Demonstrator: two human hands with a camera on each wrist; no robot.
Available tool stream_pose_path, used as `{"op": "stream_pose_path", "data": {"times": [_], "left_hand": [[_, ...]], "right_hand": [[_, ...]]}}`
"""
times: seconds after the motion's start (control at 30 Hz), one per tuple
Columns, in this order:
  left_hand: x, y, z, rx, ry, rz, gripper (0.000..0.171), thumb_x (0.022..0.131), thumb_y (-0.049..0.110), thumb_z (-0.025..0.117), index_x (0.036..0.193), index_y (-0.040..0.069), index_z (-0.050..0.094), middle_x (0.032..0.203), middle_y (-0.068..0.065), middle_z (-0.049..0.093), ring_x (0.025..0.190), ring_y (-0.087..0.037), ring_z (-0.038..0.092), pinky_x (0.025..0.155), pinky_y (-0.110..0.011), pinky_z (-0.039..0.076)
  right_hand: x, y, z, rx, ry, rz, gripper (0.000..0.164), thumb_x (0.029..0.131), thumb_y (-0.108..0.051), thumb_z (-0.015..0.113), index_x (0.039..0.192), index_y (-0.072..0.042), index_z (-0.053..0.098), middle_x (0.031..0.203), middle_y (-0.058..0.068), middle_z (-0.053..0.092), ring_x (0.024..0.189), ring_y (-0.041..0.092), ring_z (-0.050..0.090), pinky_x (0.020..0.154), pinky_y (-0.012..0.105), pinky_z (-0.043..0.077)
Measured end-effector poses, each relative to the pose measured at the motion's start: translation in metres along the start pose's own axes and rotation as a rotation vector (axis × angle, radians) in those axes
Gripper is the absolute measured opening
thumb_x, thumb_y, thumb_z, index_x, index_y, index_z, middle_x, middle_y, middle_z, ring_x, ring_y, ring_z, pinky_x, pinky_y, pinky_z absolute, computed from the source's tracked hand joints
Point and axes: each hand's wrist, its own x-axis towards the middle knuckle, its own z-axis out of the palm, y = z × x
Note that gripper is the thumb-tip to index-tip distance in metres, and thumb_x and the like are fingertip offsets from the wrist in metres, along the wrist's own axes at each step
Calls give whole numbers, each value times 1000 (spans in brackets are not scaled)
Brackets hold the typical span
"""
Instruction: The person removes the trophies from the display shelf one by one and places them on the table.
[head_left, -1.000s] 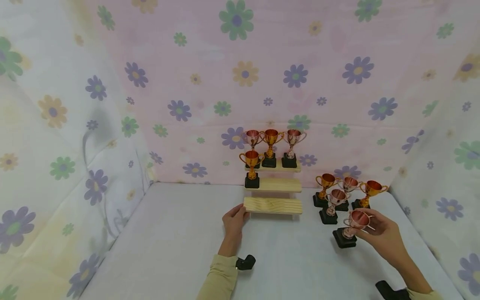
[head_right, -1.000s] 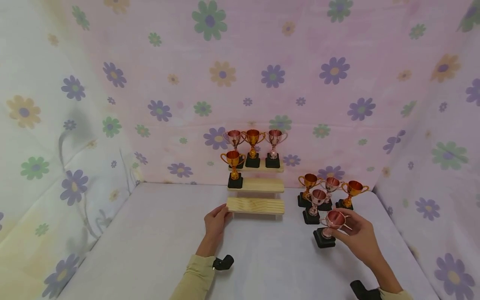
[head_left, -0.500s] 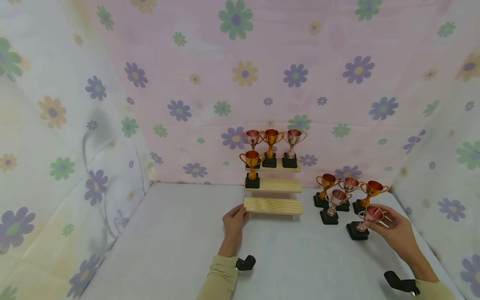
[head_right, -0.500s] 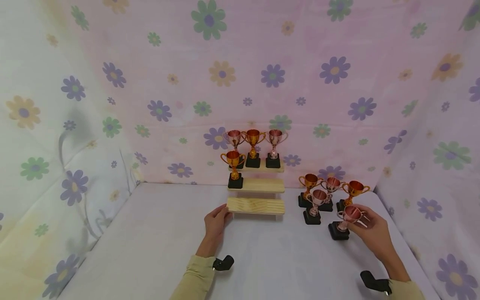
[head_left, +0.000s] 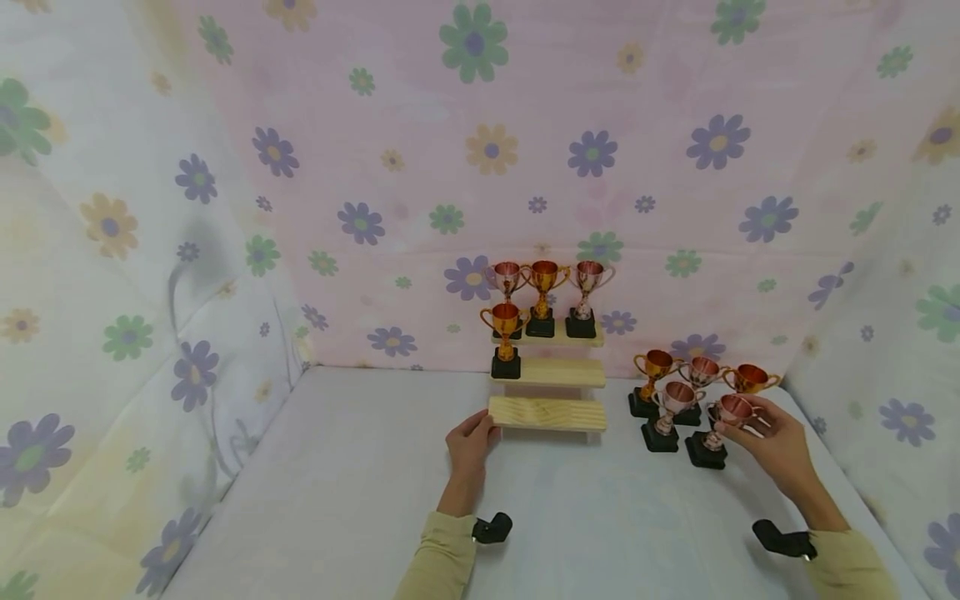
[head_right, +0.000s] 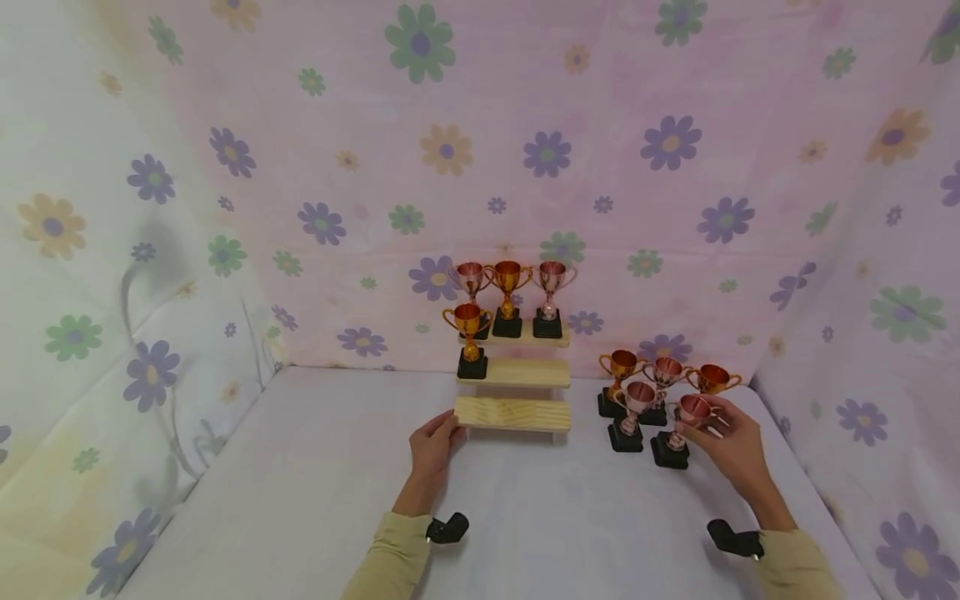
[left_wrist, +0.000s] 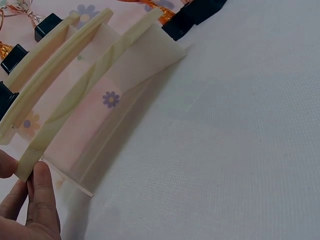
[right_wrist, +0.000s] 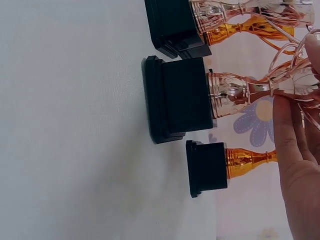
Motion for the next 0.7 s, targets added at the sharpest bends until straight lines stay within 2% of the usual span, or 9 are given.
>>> {"op": "stream_pose_path", "data": {"times": [0.23, 0.43, 0.5, 0.57, 0.67, 0.7], "left_hand": [[-2, 0, -3, -21, -38, 9, 28, 97, -1, 61, 120, -15, 65, 112, -24, 68, 85, -13, 69, 86, -33, 62], [0, 0, -4, -6, -34, 6, 28, 97, 1, 63, 121, -14, 65, 113, -24, 68, 85, -13, 69, 85, -33, 62], [-1, 1, -3, 1, -27, 11, 29, 96, 1, 63, 121, -13, 65, 114, -25, 68, 87, -14, 69, 85, -31, 62], [-1, 1, -3, 4, -21, 12, 28, 96, 2, 64, 121, -12, 66, 115, -25, 67, 88, -14, 70, 84, -29, 62], [-5, 5, -3, 3, -31, 10, 28, 96, 1, 62, 121, -13, 66, 116, -27, 67, 89, -16, 70, 85, -29, 62], [-5, 5, -3, 4, -36, 3, 28, 96, 0, 62, 121, -14, 65, 116, -27, 66, 90, -16, 70, 86, -31, 62]], "right_hand": [[4, -1, 7, 7, 21, 19, 68, 90, -24, 80, 140, 6, 47, 102, -33, 51, 89, -16, 52, 70, 4, 50], [1, -1, 12, -1, 32, 71, 71, 90, -28, 80, 142, 6, 46, 102, -31, 50, 89, -19, 50, 70, 3, 49], [-3, -3, 14, -16, 35, 84, 72, 91, -28, 79, 144, 5, 44, 107, -21, 55, 89, -20, 48, 69, 3, 48], [-8, -5, 17, -35, 30, 91, 73, 91, -27, 78, 146, 5, 41, 118, -4, 59, 90, -20, 46, 69, 3, 48], [-21, -9, 19, -55, -7, 105, 77, 92, -26, 78, 147, 8, 36, 134, 24, 53, 90, -21, 43, 68, 3, 49], [-25, -11, 19, -64, -33, 116, 80, 92, -26, 78, 148, 9, 33, 138, 30, 49, 95, -14, 52, 69, 7, 52]]}}
